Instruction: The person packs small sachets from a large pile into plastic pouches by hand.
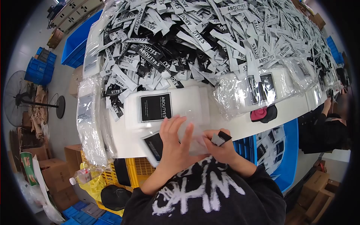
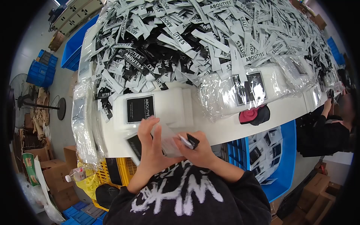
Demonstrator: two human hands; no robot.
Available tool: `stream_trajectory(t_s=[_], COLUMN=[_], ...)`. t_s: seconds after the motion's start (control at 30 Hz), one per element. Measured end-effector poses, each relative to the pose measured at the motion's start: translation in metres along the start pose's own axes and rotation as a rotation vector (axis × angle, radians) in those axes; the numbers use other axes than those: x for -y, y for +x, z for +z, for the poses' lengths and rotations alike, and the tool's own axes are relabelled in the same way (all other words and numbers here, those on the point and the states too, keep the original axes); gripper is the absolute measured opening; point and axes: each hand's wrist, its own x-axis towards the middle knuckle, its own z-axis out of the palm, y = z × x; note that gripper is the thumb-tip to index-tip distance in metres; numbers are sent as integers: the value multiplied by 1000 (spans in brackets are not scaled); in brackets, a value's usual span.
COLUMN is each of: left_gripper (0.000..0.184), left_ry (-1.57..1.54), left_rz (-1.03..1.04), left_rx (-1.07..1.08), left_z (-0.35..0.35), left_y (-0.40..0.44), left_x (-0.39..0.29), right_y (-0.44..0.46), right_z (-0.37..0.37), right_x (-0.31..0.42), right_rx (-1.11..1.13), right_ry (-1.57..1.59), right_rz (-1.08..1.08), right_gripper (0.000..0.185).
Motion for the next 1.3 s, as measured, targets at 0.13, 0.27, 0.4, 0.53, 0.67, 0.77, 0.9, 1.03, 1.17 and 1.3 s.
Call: stream_trajectory(t_s=[0.13, 0.27, 0.4, 0.53, 0.67, 0.77, 0.9, 1.03, 1.17, 1.3], left_gripper=[108, 107, 92, 74, 73, 74, 75, 76, 74, 97], left_ry=[-63, -133, -212, -262, -345, -352, -308, -300, -331, -178], left_rz=[-226, -243, -118, -175, -140, -96, -141, -91, -97, -86], left_rx=[129, 201, 128, 139, 140, 129, 63, 10, -97, 114], left_z=[6, 8, 9, 10, 13, 13, 11, 14, 26, 0], left_y=[-21, -18, -21, -26, -24, -26, -24, -19, -30, -13], left_x=[6, 1, 6, 12, 9, 12, 14, 9, 13, 7], right_y=[1, 15, 21, 23, 20, 22, 14, 14, 17, 10], right_z=[-10, -18, -6, 2, -1, 0, -1, 11, 8, 10], right_x=[-4, 0, 4, 2, -4, 7, 0, 7, 7, 2], right_rx=[-198, -104, -51, -113, 51, 181, 252, 188, 226, 3], right_ry=[276, 575, 619, 792, 470, 248, 739, 779, 438, 497], right_rz=[60, -189, -166, -140, -255, -86, 199, 198, 149, 68], right_gripper=[13, 23, 21, 23, 25, 29, 38, 46, 32, 18])
